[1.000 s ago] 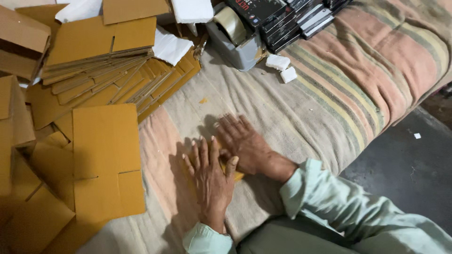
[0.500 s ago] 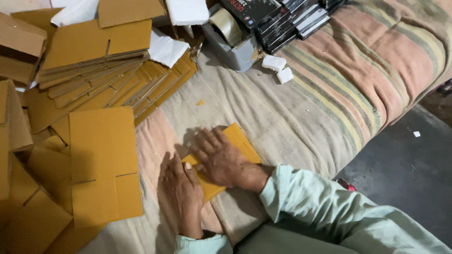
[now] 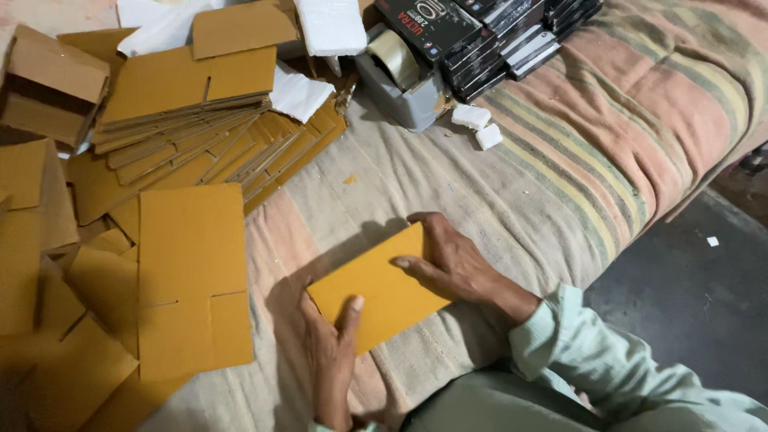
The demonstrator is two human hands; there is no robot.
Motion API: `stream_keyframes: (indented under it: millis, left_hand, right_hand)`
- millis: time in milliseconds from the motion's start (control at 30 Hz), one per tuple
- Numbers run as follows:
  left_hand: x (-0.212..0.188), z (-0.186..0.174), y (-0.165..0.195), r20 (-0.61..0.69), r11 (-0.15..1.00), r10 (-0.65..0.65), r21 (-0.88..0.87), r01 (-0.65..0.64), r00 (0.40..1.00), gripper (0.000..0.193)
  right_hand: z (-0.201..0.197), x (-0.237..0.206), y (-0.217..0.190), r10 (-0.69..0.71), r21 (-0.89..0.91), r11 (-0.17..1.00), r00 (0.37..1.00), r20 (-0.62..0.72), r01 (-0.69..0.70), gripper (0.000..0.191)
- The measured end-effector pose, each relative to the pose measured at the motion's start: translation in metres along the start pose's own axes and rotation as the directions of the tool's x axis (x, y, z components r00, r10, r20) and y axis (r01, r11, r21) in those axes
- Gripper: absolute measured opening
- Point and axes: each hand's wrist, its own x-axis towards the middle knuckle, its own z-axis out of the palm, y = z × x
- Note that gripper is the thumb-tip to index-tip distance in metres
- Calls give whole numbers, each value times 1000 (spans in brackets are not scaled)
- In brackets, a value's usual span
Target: The person folds flat pre-cut cardboard pieces into small boxes on a bed, pressing the creases flat with both hands, opening the folded box, and setting it with a pile of finished boxes. They repeat the folding cycle with additional flat pieces.
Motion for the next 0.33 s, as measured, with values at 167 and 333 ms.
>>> stream_keyframes:
  millis: [167,333]
  left_hand:
    - [-14,-14,-12,77,934,149,-338,-115,986,94]
    - [-9,-21,-18,39,885,251,-413,-213,967,108]
  right_hand:
    - [-22,-22,-17,-23,223,975,981,194,-21,98]
    - [-70,-28,-60,-187,566,825,950,250,13,105]
